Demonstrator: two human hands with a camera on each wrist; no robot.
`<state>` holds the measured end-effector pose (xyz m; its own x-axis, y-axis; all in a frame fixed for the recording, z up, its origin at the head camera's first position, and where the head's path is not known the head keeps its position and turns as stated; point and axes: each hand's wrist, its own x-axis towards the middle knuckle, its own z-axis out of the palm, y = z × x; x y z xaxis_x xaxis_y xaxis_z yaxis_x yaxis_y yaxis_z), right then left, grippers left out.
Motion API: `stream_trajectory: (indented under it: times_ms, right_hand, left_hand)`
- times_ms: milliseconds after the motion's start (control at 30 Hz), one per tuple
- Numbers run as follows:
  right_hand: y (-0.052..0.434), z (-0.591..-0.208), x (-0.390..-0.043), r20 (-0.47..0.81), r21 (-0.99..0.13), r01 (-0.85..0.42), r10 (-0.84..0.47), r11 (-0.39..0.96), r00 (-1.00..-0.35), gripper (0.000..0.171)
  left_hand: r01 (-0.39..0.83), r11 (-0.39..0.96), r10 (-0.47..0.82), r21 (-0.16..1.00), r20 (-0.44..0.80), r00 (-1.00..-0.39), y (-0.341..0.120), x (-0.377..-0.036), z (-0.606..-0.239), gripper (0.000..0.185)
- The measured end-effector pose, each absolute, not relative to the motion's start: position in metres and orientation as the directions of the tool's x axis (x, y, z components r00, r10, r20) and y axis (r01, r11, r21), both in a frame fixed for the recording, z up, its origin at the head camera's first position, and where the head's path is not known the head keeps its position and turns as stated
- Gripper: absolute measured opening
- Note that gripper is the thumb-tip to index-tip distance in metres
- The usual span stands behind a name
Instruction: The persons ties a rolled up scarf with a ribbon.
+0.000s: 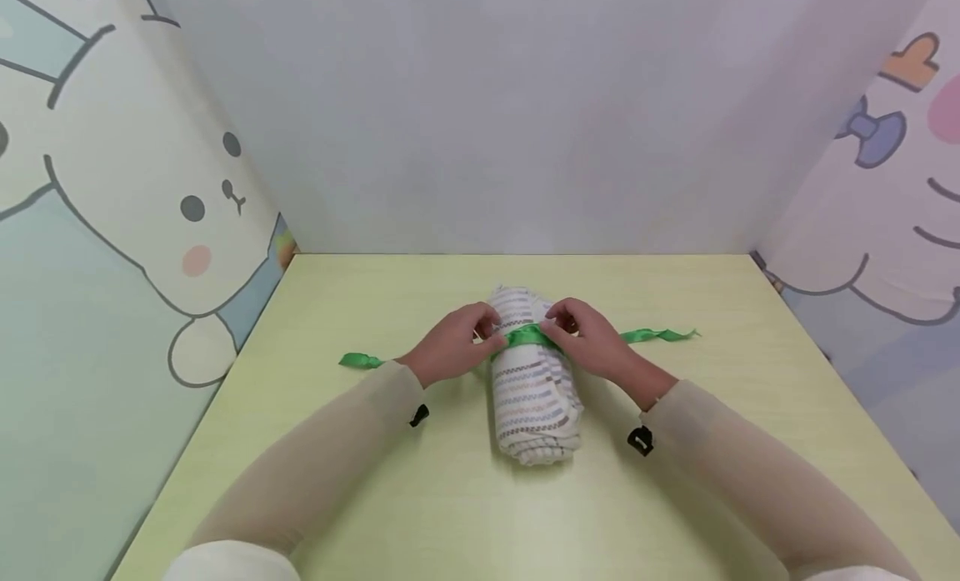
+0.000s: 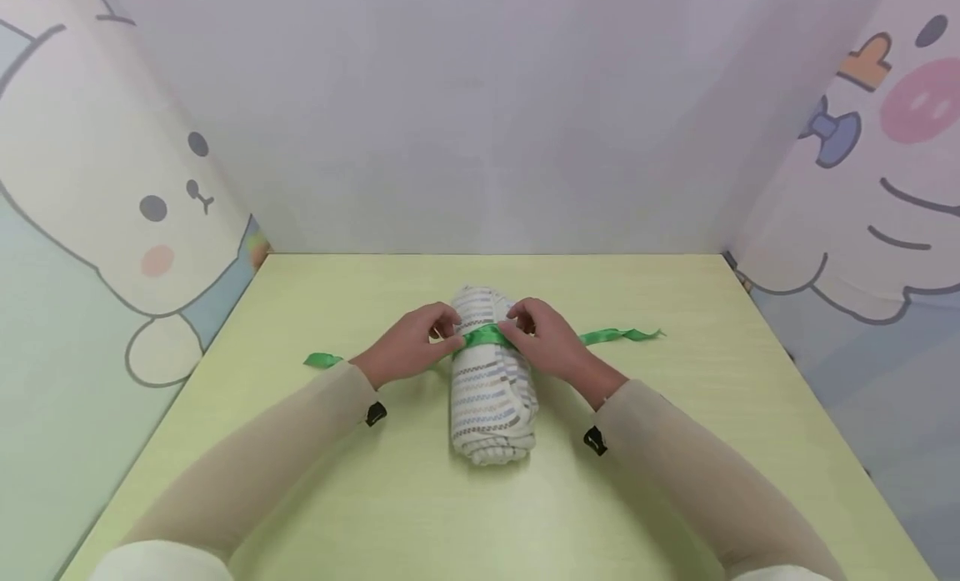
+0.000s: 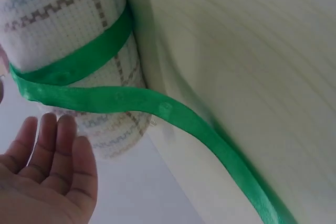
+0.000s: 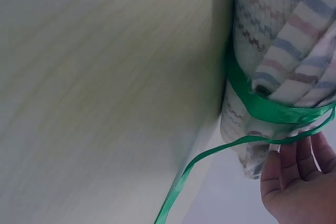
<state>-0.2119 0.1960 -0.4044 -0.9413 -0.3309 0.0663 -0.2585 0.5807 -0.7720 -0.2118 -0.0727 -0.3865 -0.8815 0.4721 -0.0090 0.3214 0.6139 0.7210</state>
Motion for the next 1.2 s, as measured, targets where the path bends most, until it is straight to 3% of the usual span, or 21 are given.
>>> stream_trajectory:
  times_ms: [333, 700, 900, 1200]
  right_hand:
    - [0.195, -0.404, -0.221, 0.015, -0.816, -0.227, -0.372, 0.532, -0.928, 0.035]
    - [0.201, -0.401, -0.224, 0.012, -0.869, -0.224, -0.434, 0.442, -0.901, 0.027]
    - [0.202, -0.391, -0.221, 0.011, -0.902, -0.194, -0.427, 0.386, -0.904, 0.029]
    - [0.208, -0.384, -0.22, -0.052, -0.916, -0.148, -0.477, 0.372, -0.877, 0.038]
  left_hand:
    - [0.282, 0.581, 0.511, 0.763, -0.073, -0.856, -0.07, -0.219, -0.394, 0.014]
    - [0.176, 0.582, 0.515, 0.794, -0.192, -0.835, -0.072, -0.222, -0.393, 0.021]
    - [0.177, 0.572, 0.496, 0.801, -0.166, -0.852, -0.078, -0.22, -0.393, 0.011]
    - [0.183, 0.578, 0.46, 0.795, -0.133, -0.878, -0.082, -0.213, -0.382, 0.022]
